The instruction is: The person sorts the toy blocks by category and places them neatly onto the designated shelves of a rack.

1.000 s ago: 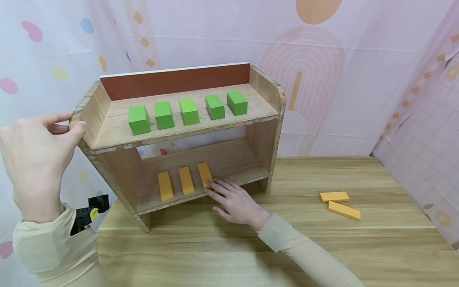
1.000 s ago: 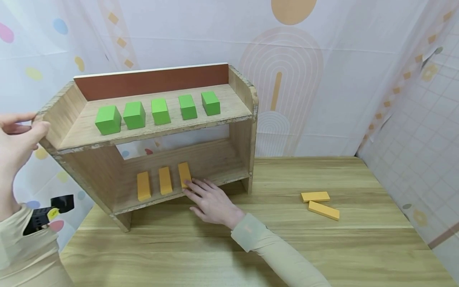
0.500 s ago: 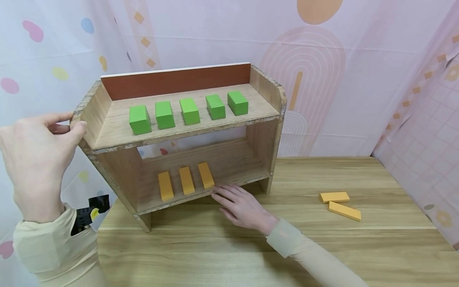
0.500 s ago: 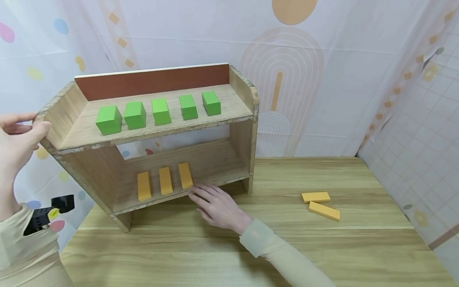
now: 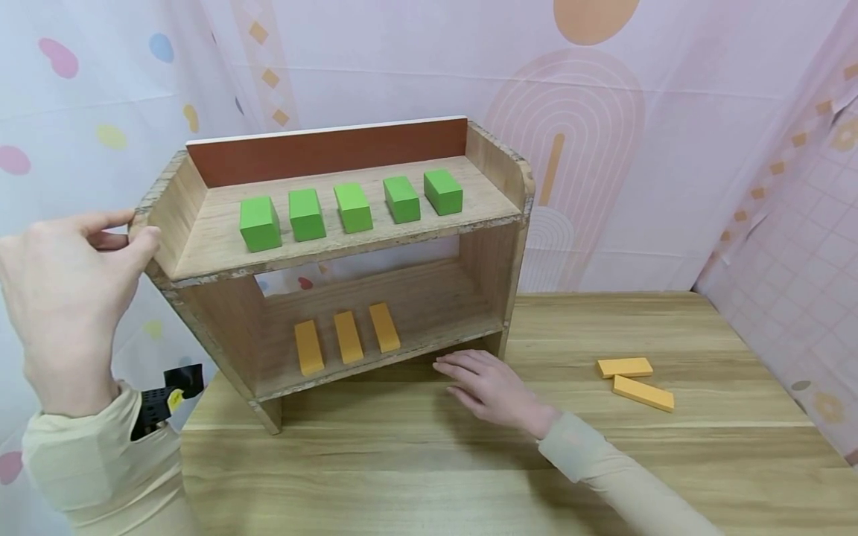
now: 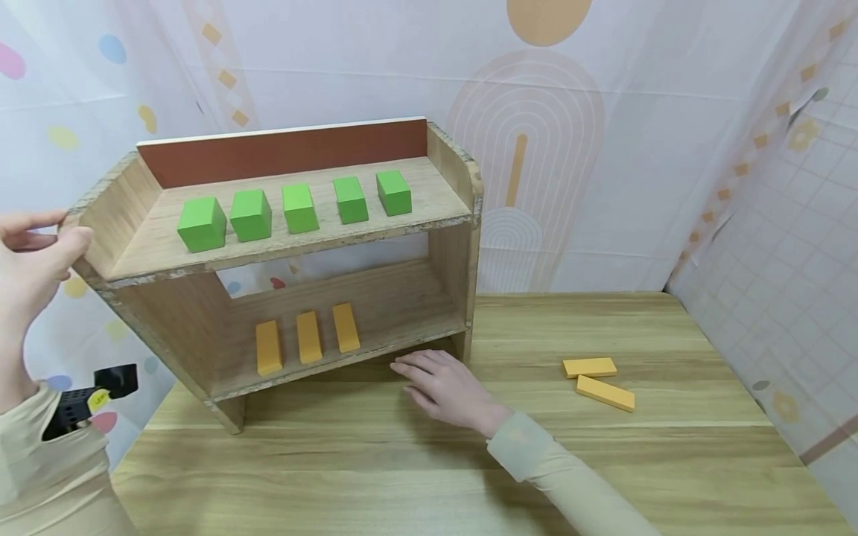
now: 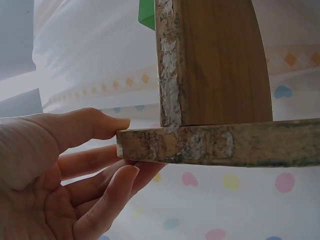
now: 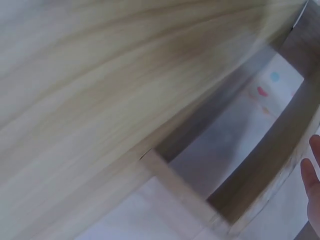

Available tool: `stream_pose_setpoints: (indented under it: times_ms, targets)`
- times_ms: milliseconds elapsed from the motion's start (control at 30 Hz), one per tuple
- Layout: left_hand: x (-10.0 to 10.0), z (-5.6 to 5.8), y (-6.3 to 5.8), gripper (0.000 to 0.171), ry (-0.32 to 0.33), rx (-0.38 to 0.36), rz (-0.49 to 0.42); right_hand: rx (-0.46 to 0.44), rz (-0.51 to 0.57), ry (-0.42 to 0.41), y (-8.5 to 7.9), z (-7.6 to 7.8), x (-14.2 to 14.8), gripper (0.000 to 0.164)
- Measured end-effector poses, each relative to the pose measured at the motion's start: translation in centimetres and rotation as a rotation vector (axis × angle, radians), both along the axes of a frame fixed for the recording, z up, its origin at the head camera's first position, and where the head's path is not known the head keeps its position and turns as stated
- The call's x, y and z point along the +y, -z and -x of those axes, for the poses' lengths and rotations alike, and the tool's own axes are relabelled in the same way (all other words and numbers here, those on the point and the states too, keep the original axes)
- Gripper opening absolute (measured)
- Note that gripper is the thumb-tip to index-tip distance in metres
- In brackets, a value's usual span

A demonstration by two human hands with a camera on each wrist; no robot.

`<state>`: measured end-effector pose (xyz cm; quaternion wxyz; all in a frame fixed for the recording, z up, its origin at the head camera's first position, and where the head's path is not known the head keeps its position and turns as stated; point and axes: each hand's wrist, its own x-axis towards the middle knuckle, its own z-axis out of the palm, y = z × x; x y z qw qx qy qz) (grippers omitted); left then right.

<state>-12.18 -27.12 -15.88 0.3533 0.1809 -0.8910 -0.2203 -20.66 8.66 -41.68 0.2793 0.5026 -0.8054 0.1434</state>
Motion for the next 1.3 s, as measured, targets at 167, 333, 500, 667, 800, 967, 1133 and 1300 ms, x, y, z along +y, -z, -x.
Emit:
stream_pose_setpoints:
  times_ms: [167,333,500,667,800,967,1133,1300]
  targets:
    - [-0.1,0.0,0.0,0.044,-0.004,-0.004,-0.006,-0.100,0.039,-0.003,-0.4,0.1,2.4,0.043]
    - [-0.1,-0.1,0.0,0.045,-0.008,-0.007,-0.008,-0.253,0.107,0.010,-0.8,0.2,4.9,0.042]
    - [-0.1,0.0,0.1,0.044,-0.001,0.007,0.007,-0.437,0.169,0.077,-1.4,0.2,7.7,0.040]
    - [-0.1,0.1,0.0,0.044,0.002,0.014,0.012,-0.591,0.202,0.190,-1.8,0.2,11.1,0.037]
    - [-0.1,0.0,-0.1,0.045,0.000,0.001,0.008,-0.649,0.215,0.286,-2.1,0.2,13.9,0.034]
    - [-0.2,0.0,-0.1,0.045,-0.004,-0.009,0.009,-0.778,0.268,0.325,-2.2,0.6,17.3,0.035]
    - [-0.2,0.2,-0.1,0.044,-0.007,-0.019,0.013,-0.942,0.300,0.352,-2.1,0.8,20.1,0.040]
    - [-0.2,0.2,0.0,0.044,0.001,0.008,0.013,-1.017,0.309,0.381,-1.7,1.1,22.5,0.046]
